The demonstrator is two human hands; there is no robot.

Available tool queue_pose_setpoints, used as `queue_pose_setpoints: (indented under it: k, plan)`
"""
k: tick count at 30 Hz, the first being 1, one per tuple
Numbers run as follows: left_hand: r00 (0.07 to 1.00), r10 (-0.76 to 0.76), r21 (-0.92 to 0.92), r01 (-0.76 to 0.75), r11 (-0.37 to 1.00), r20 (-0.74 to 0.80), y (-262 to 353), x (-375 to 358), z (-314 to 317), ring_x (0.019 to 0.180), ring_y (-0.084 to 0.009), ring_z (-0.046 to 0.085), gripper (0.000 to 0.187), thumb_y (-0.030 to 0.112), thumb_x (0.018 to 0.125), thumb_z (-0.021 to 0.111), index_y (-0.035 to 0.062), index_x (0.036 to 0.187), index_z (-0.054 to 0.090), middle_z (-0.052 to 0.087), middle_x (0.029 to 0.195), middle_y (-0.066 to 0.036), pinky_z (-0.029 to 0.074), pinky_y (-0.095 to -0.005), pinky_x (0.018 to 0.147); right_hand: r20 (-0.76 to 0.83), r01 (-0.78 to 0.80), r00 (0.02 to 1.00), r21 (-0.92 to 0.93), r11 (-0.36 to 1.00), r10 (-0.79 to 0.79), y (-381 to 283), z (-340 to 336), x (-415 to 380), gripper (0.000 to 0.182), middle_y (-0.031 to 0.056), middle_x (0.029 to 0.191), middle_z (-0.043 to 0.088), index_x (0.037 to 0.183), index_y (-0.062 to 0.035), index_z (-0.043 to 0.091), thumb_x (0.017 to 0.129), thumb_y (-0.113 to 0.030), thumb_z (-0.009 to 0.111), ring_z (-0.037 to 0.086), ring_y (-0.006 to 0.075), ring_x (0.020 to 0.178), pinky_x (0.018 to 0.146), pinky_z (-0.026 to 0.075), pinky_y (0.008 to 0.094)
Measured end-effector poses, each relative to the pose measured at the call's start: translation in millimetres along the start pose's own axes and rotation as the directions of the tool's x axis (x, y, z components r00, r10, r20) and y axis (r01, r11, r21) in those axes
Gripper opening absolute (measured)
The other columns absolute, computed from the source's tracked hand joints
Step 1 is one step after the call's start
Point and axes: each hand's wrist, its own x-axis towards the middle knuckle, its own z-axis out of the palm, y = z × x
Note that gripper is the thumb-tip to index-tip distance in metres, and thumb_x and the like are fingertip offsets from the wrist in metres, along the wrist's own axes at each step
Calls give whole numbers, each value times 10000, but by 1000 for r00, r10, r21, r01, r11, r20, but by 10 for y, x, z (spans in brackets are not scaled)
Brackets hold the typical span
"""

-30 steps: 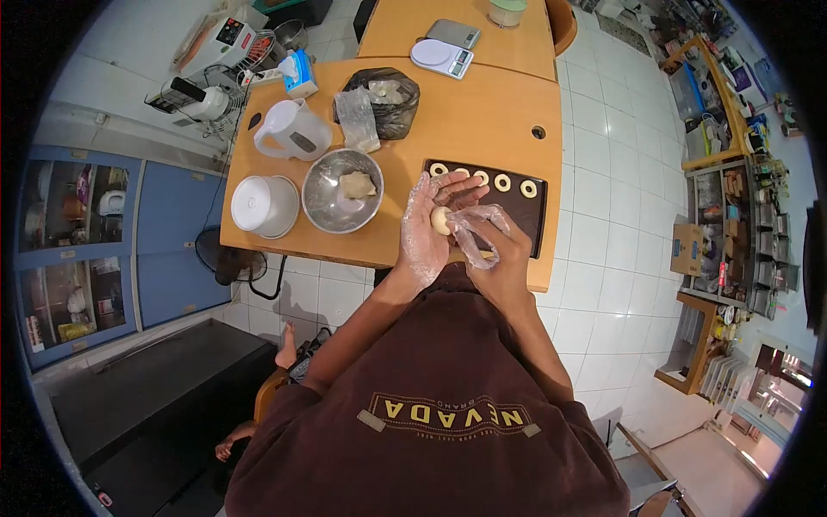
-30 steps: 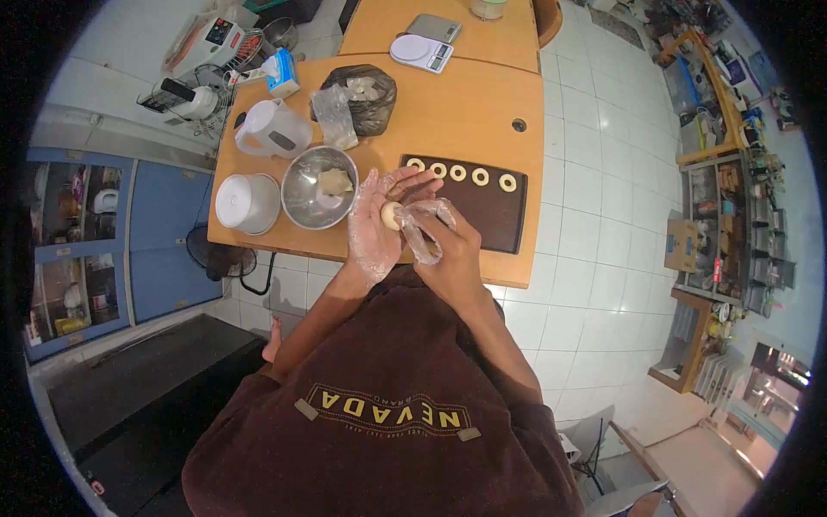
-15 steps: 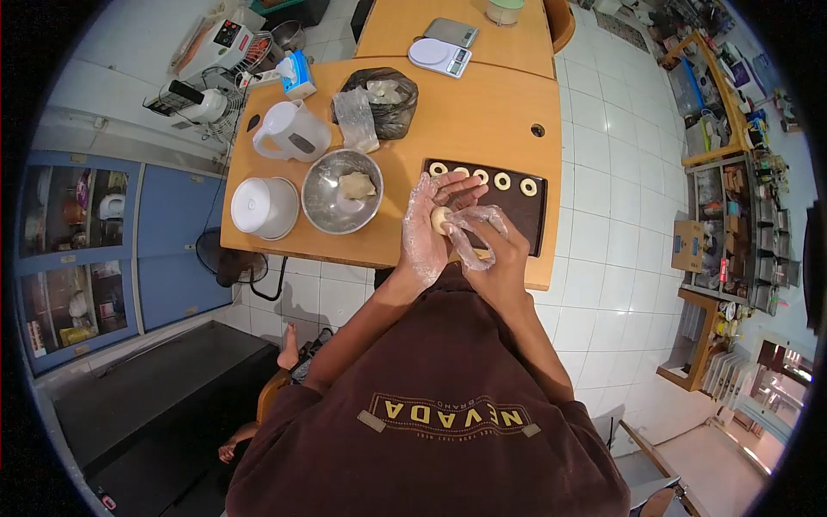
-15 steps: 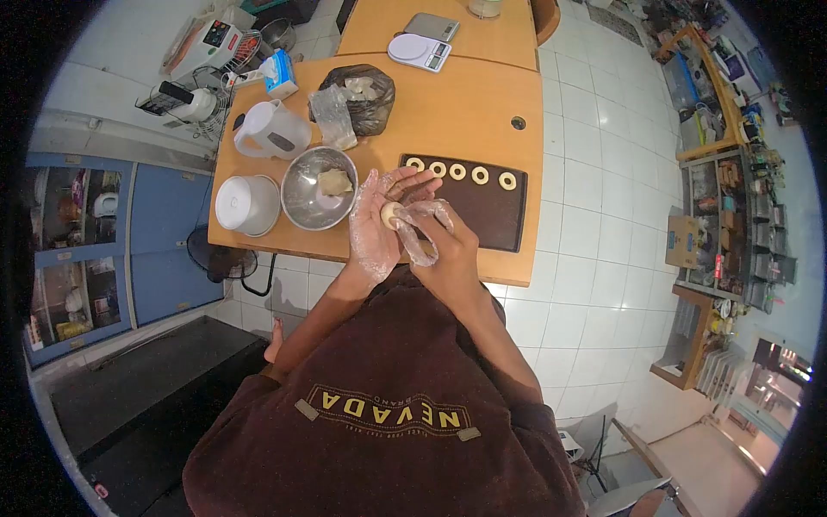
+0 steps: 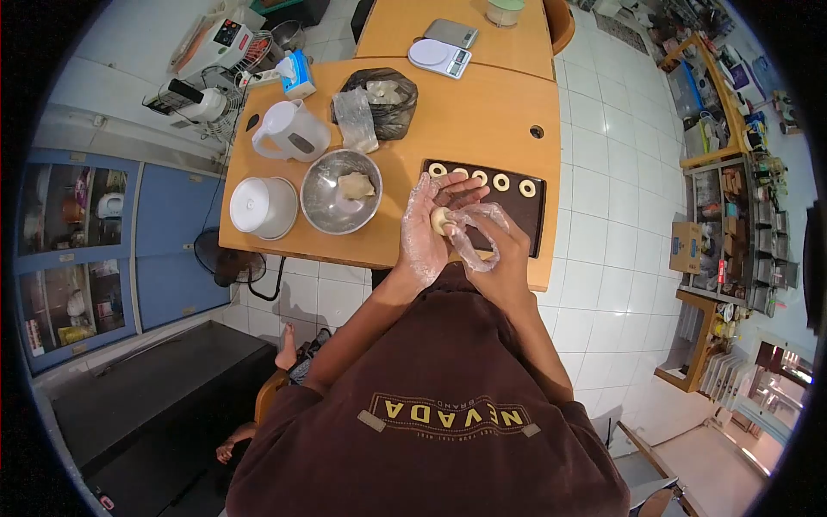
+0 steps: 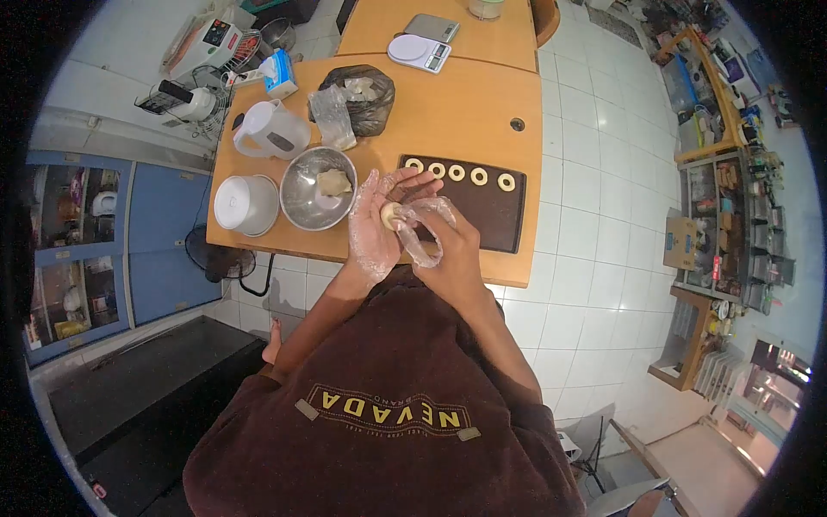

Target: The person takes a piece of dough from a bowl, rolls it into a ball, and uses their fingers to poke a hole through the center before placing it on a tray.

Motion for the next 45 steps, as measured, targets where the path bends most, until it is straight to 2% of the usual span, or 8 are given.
queue_pose_setpoints:
  k: [17,20,25,34,37,40,43,45]
  plan:
    - [985,-133,-160,150,976,113,32,53,-112,1344,-375,546,588,466,1111,351,-37,1352,537,608,1344,-236,460,-494,1131,85,54,995,-17,998,-53,54,-119,48,302,162,1048,730,1063,-2,756,769,64,771,719,321,936,824,570,376]
    - [978,-156,-205,182,962,139,24,48,-107,1346,-376,545,586,458,1114,347,-43,1354,534,609,1342,-241,460,-497,1130,151,107,984,-67,992,-96,134,-164,39,409,186,1074,715,1136,-32,755,740,68,757,721,370,962,806,592,419]
    - [970,-172,-184,202,962,170,27,67,-118,1346,-378,546,588,457,1116,341,-47,1352,532,611,1334,-237,462,-500,1129,86,149,986,-83,985,-142,177,-134,24,374,175,1073,724,1118,-33,758,757,66,760,728,363,945,787,597,416]
    - [976,-61,-21,66,998,207,-24,95,-78,1341,-344,560,575,498,1124,297,31,1361,535,622,1336,-201,506,-439,1089,48,104,993,23,994,-105,125,-94,64,298,176,1051,725,1087,5,730,797,67,750,730,336,925,790,591,385]
    - [962,-78,-50,94,994,262,12,114,-114,1307,-296,592,540,486,1128,320,51,1356,545,621,1365,-180,540,-350,971,-26,71,997,51,996,-70,76,-93,101,293,168,1037,723,1087,1,730,800,47,769,730,316,913,793,586,370]
    - [959,-4,-129,43,991,284,2,114,-97,1368,-333,535,567,469,1129,307,5,1379,517,605,1375,-207,462,-436,1152,-56,82,995,26,996,-80,15,-98,139,304,161,1033,721,1086,1,730,792,17,804,730,300,904,798,582,363]
    - [978,113,-75,-102,992,173,-4,72,27,1391,-321,516,558,442,1136,292,-10,1396,488,589,1392,-214,404,-428,1201,-48,87,995,-2,996,-87,-31,-64,107,321,158,1026,720,1087,0,729,782,-4,828,729,289,902,796,581,359]
    - [960,202,-19,-202,979,193,-24,65,58,1372,-285,535,536,430,1138,293,4,1405,480,588,1410,-202,436,-383,1140,-68,92,993,-26,995,-93,-71,-13,69,311,155,1015,720,1084,1,730,788,-1,826,730,282,884,785,582,358]
